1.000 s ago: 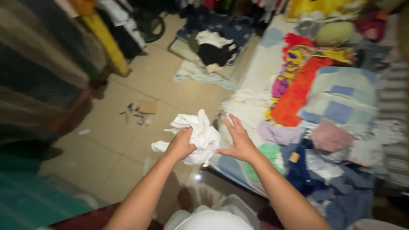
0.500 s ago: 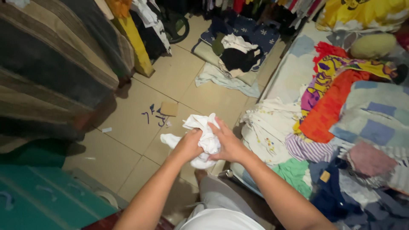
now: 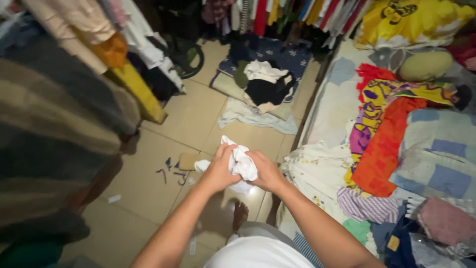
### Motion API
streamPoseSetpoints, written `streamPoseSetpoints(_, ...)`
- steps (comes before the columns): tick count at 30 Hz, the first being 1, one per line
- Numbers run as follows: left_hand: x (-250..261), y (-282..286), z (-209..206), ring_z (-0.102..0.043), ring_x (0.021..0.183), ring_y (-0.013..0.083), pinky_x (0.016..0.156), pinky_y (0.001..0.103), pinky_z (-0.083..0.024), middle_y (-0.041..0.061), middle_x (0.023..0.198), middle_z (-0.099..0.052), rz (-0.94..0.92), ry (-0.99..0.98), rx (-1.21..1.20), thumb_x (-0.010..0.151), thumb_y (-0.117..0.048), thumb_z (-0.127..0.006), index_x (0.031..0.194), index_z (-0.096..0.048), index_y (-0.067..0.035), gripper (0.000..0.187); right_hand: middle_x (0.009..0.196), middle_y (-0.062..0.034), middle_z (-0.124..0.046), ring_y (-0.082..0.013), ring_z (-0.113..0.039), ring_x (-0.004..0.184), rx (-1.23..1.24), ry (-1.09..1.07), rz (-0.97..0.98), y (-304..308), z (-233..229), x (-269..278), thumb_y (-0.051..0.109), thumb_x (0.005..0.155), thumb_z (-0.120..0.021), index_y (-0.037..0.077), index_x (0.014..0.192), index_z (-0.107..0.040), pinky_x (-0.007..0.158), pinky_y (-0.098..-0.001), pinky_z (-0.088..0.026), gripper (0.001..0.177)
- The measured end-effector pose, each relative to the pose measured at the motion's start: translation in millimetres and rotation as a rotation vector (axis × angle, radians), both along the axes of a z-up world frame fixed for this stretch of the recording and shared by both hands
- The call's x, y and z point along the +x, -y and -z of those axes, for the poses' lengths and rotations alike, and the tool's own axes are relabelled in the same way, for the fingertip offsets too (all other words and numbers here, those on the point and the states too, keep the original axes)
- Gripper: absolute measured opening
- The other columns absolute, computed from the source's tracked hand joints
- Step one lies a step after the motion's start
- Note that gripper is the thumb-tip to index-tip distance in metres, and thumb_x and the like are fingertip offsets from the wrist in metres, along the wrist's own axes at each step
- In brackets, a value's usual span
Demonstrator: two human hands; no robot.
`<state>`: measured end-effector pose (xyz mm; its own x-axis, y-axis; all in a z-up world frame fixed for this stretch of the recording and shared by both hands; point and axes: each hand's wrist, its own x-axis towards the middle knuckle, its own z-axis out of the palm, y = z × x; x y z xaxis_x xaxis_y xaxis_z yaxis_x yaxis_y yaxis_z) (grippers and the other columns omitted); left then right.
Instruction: The person sorts various items of clothing from a large pile on a bed, picking them up one by one and placing them into different organized stacks on the bed or nearby surfaces.
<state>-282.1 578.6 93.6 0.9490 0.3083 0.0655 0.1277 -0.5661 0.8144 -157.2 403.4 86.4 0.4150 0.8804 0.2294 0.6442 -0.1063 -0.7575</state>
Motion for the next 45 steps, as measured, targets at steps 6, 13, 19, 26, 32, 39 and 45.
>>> streamPoseSetpoints(6, 70, -48, 18, -0.040, 0.139, 0.0429, 0.110, 0.045, -0.040, 0.026, 0.154, -0.033, 0.084, -0.137, 0.002, 0.060, -0.029, -0.094, 0.145, -0.048, -0.012, 0.098, 0.123, -0.0156, -0.062, -0.0380, -0.060, 0.117, -0.054, 0.019, 0.107, -26, -3, 69, 0.015, 0.069, -0.086, 0.007, 0.135, -0.055, 0.096, -0.0422, -0.051, 0.074)
streamPoseSetpoints(13, 157, -70, 49, -0.056, 0.130, 0.0373, 0.106, 0.041, -0.048, 0.021, 0.142, -0.056, 0.210, 0.014, -0.136, 0.069, -0.025, -0.087, 0.141, -0.051, -0.003, 0.084, 0.135, -0.0180, -0.059, -0.0379, -0.059, 0.127, 0.025, -0.022, 0.131, -44, 2, 132, 0.010, 0.072, -0.083, 0.003, 0.136, -0.055, 0.104, -0.0414, -0.049, 0.071)
streamPoseSetpoints(19, 241, -109, 48, -0.061, 0.125, 0.0360, 0.101, 0.040, -0.051, 0.020, 0.136, -0.059, 0.291, 0.085, -0.192, 0.070, -0.023, -0.086, 0.140, -0.052, -0.003, 0.080, 0.134, -0.0168, -0.060, -0.0368, -0.061, 0.124, 0.013, 0.055, 0.264, -77, 5, 198, 0.014, 0.075, -0.085, 0.004, 0.133, -0.057, 0.101, -0.0393, -0.051, 0.065)
streamPoseSetpoints(26, 352, -181, 29, -0.065, 0.116, 0.0328, 0.096, 0.038, -0.053, 0.017, 0.133, -0.061, 0.405, -0.048, -0.184, 0.073, -0.024, -0.084, 0.139, -0.051, -0.005, 0.076, 0.132, -0.0183, -0.060, -0.0384, -0.060, 0.123, 0.026, 0.114, 0.351, -137, -2, 290, 0.012, 0.074, -0.085, 0.002, 0.133, -0.057, 0.101, -0.0407, -0.050, 0.066)
streamPoseSetpoints(32, 443, -229, 26, -0.062, 0.121, 0.0365, 0.098, 0.040, -0.052, 0.020, 0.133, -0.061, 0.487, 0.118, -0.085, 0.075, -0.019, -0.082, 0.138, -0.052, -0.002, 0.071, 0.129, -0.0197, -0.061, -0.0391, -0.061, 0.121, 0.066, 0.148, 0.375, -180, -7, 368, 0.010, 0.077, -0.082, 0.001, 0.132, -0.057, 0.102, -0.0409, -0.050, 0.061)
streamPoseSetpoints(39, 544, -268, 40, -0.060, 0.121, 0.0401, 0.098, 0.042, -0.050, 0.022, 0.130, -0.062, 0.486, 0.241, -0.043, 0.075, -0.015, -0.081, 0.136, -0.053, -0.001, 0.068, 0.128, -0.0189, -0.061, -0.0381, -0.062, 0.120, 0.075, 0.163, 0.385, -220, 1, 469, 0.011, 0.079, -0.081, 0.002, 0.132, -0.057, 0.101, -0.0398, -0.051, 0.059)
streamPoseSetpoints(45, 626, -290, 50, -0.061, 0.120, 0.0391, 0.099, 0.041, -0.050, 0.020, 0.127, -0.064, 0.409, 0.232, -0.022, 0.075, -0.013, -0.079, 0.134, -0.055, -0.002, 0.065, 0.131, -0.0208, -0.059, -0.0408, -0.059, 0.123, 0.138, 0.235, 0.360, -249, 31, 568, 0.013, 0.075, -0.084, 0.003, 0.133, -0.057, 0.104, -0.0430, -0.049, 0.064)
